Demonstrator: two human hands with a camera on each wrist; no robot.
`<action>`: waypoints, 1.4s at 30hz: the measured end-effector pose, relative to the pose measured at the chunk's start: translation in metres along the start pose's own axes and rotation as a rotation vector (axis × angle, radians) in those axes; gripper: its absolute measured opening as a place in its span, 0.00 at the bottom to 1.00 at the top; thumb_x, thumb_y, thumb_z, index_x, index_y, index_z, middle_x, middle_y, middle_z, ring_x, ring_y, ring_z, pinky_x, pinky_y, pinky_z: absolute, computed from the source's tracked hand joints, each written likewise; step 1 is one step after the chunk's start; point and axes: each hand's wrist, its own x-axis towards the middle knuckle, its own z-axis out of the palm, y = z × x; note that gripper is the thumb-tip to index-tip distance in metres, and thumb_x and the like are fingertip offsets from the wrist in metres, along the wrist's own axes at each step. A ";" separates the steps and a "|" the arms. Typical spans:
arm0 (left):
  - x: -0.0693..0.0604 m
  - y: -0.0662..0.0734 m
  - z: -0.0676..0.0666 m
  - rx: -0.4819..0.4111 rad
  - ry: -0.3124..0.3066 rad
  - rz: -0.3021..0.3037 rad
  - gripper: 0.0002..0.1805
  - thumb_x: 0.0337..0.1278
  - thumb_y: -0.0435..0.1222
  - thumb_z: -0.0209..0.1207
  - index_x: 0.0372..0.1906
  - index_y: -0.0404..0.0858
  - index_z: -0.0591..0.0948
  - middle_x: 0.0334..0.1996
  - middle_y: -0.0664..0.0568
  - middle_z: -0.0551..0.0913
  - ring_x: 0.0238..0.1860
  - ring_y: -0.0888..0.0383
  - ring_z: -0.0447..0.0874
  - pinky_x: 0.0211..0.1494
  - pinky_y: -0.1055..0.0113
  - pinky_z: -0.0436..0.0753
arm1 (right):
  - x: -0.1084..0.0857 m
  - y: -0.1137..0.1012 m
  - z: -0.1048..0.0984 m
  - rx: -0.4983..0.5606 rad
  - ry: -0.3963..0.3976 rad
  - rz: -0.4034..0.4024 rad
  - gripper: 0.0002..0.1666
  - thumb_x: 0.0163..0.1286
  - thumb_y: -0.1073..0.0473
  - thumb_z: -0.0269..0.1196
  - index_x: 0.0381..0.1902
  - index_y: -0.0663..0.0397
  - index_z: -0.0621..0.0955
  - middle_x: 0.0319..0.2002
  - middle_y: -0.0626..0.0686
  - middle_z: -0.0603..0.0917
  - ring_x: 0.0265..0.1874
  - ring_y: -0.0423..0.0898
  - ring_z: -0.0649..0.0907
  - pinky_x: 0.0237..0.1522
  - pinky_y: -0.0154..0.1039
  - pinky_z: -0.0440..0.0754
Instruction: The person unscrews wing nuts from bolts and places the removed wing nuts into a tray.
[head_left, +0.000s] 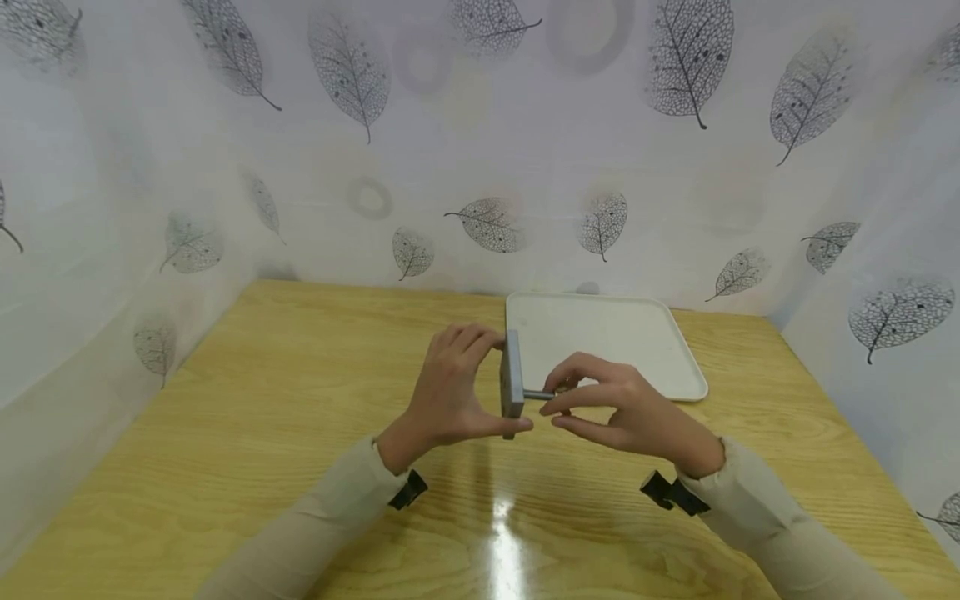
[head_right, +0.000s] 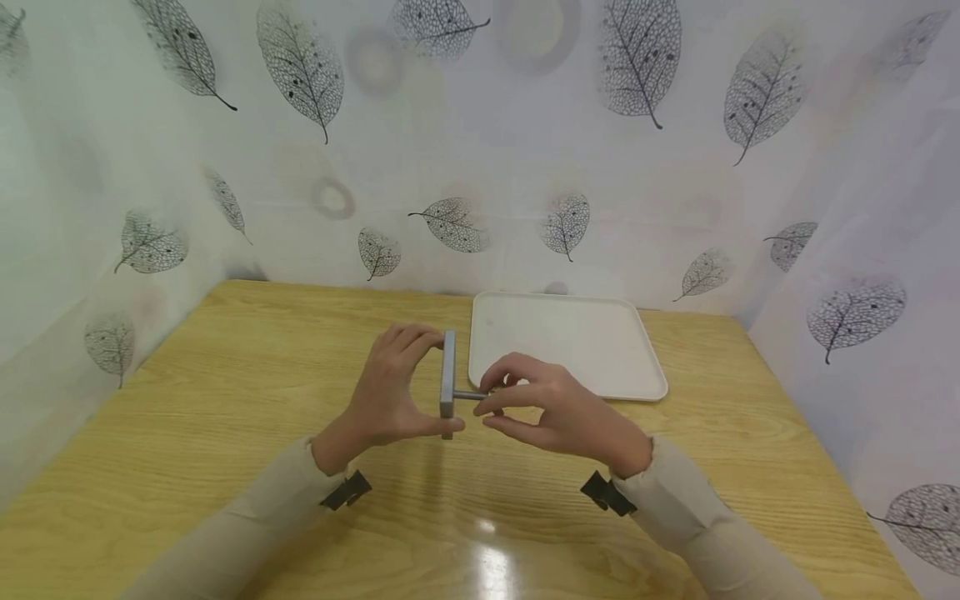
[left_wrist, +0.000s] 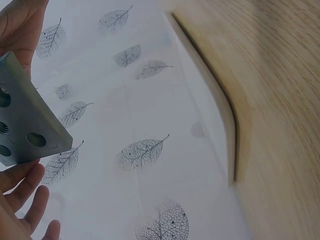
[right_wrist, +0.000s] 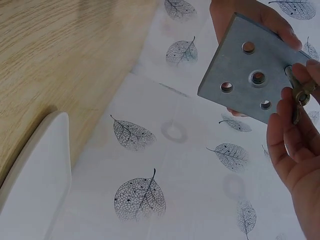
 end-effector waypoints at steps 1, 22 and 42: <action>0.000 0.000 0.000 0.000 0.001 0.001 0.53 0.35 0.81 0.37 0.46 0.39 0.77 0.42 0.51 0.78 0.46 0.53 0.71 0.52 0.52 0.70 | 0.000 0.000 0.000 0.005 0.005 -0.005 0.12 0.69 0.55 0.56 0.36 0.53 0.84 0.39 0.53 0.78 0.34 0.40 0.78 0.37 0.25 0.78; 0.000 0.000 -0.002 0.002 -0.018 -0.002 0.48 0.32 0.76 0.52 0.48 0.40 0.76 0.44 0.52 0.78 0.47 0.54 0.71 0.54 0.53 0.70 | 0.004 0.000 0.002 0.007 0.090 -0.056 0.10 0.70 0.61 0.55 0.39 0.57 0.82 0.37 0.53 0.80 0.35 0.42 0.79 0.37 0.27 0.79; 0.001 0.001 -0.002 0.012 -0.004 0.012 0.54 0.35 0.81 0.35 0.47 0.39 0.77 0.44 0.51 0.78 0.47 0.53 0.71 0.52 0.52 0.70 | 0.000 -0.002 -0.002 0.070 -0.031 0.057 0.12 0.70 0.54 0.55 0.38 0.53 0.83 0.39 0.52 0.79 0.34 0.38 0.78 0.36 0.24 0.77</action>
